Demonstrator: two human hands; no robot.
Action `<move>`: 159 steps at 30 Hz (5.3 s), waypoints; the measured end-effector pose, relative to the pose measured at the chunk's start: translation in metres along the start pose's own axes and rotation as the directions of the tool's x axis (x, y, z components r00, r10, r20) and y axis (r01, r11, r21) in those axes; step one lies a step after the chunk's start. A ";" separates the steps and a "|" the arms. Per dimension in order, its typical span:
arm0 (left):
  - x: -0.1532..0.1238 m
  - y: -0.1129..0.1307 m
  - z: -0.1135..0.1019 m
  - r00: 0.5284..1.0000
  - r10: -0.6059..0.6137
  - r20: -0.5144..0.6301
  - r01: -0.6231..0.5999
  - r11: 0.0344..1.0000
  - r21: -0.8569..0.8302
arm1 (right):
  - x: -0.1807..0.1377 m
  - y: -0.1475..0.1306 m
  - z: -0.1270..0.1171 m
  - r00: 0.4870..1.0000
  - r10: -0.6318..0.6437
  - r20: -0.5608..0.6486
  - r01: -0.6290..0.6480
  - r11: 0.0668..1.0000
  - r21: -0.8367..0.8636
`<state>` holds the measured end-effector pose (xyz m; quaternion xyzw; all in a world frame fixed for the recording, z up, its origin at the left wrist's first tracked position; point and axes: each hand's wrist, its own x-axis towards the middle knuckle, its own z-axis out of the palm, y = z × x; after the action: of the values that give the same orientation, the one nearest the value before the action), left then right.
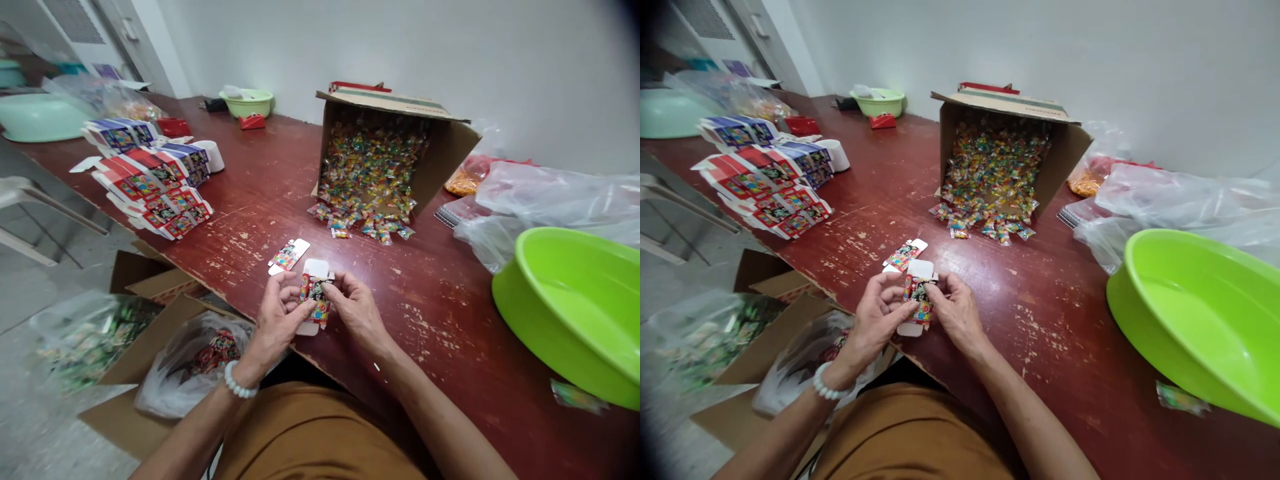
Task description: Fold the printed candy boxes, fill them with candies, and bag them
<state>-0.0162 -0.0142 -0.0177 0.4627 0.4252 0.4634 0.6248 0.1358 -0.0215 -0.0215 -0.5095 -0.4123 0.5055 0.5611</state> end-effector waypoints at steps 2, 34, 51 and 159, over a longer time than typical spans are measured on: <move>-0.004 -0.001 0.001 0.999 0.043 -0.001 -0.043 0.998 0.037 | -0.001 0.001 0.002 0.999 0.006 -0.038 -0.004 0.998 0.057; 0.004 -0.002 0.002 0.914 -0.320 0.248 0.342 0.938 -0.049 | 0.008 -0.011 -0.012 0.939 0.090 0.331 -0.093 0.996 -0.007; 0.014 -0.012 0.000 0.914 -0.320 0.248 0.339 0.940 -0.038 | 0.025 -0.025 -0.020 0.792 -0.171 0.586 0.478 0.771 -0.421; 0.003 0.003 -0.002 0.938 -0.325 0.120 0.345 0.847 -0.404 | -0.017 0.010 0.012 0.929 -0.219 0.299 0.302 0.915 -0.268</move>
<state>-0.0175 -0.0101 -0.0155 0.2474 0.3749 0.4167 0.7903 0.1197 -0.0364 -0.0290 -0.4595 -0.6217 0.4176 0.4775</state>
